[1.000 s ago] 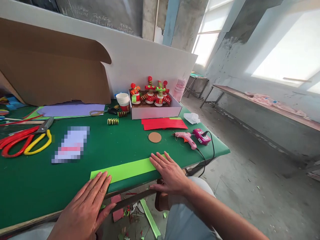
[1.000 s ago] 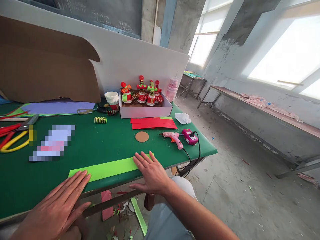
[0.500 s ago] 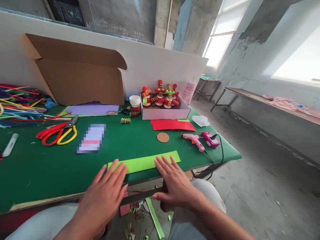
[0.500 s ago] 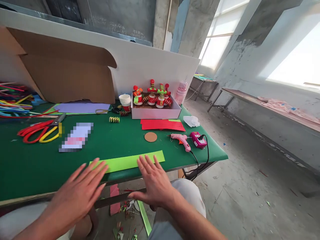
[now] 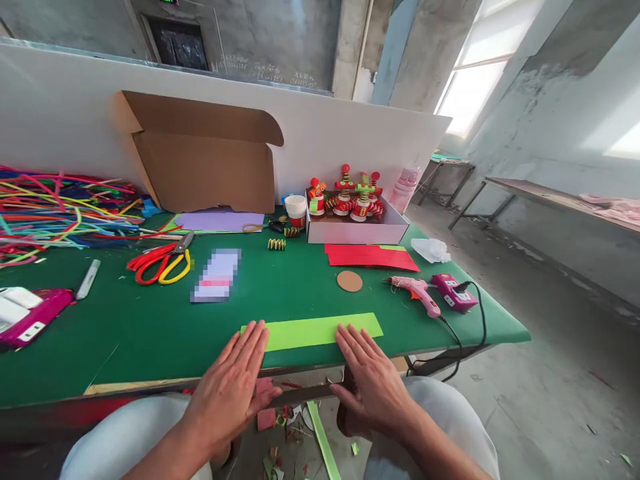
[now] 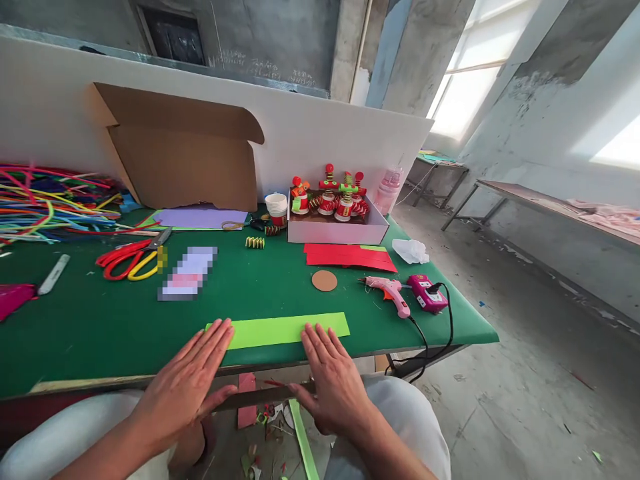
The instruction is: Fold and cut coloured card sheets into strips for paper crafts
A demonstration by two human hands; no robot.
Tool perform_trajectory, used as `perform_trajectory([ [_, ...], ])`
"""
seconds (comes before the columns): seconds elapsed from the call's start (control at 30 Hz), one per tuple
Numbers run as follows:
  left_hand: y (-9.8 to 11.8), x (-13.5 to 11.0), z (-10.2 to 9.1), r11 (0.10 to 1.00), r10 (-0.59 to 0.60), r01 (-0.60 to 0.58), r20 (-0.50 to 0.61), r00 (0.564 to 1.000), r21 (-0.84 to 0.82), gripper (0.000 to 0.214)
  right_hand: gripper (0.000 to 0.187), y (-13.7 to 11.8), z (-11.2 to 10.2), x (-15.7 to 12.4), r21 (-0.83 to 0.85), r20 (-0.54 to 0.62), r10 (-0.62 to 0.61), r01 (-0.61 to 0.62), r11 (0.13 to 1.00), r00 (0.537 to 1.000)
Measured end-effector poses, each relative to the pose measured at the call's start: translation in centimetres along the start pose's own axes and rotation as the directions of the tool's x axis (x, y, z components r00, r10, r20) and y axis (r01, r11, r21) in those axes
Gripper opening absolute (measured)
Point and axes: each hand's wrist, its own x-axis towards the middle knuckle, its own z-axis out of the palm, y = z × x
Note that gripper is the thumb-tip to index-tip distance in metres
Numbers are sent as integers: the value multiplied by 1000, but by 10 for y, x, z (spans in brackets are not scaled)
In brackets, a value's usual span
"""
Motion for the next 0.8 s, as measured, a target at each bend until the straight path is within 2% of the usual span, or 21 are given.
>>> perform_trajectory([
  [0.13,-15,-15,-11,999,-29,29,0,1000,19,84,77,29,0,-18,-63,-52,50,-53,997,997],
  [0.23,-17,-16,-12,1000,-22,22,0,1000,9,82,79,46,-9,-25,-107,-93,203,-213,971,975],
  [0.3,-16,-16,-11,1000,-15,15,-22,1000,0,82,84,40,-17,-22,-109,-160,314,-333,937,936],
  [0.33,-16,-15,-10,1000,-13,13,-37,999,-2,83,87,29,-20,-18,-95,-191,339,-361,928,921],
  [0.37,-16,-16,-9,1000,-12,12,-49,999,-1,84,91,13,-22,-11,-70,-193,315,-333,940,929],
  [0.4,-16,-16,-7,1000,-10,10,-57,998,3,85,95,-7,-22,-3,-38,-176,243,-253,967,954],
  [0.47,-19,-19,-2,1000,-3,4,-68,998,6,86,95,-52,-18,20,46,-97,16,-12,999,995],
  [0.53,-22,-24,4,1000,23,-24,-83,996,-7,84,85,-90,-8,45,108,-67,-158,165,980,985],
  [0.6,-25,-27,8,998,49,-51,-98,994,-25,81,83,-110,2,65,115,-68,-182,189,975,981],
  [0.63,-26,-28,9,998,48,-51,-99,994,-28,80,82,-111,6,72,109,-63,-181,187,976,982],
  [0.7,-25,-27,8,999,18,-20,-94,995,-27,79,80,-97,10,75,104,-45,-137,141,984,990],
  [0.8,-19,-23,4,999,-31,27,-106,994,-36,77,76,-52,8,61,95,-23,20,-17,995,1000],
])
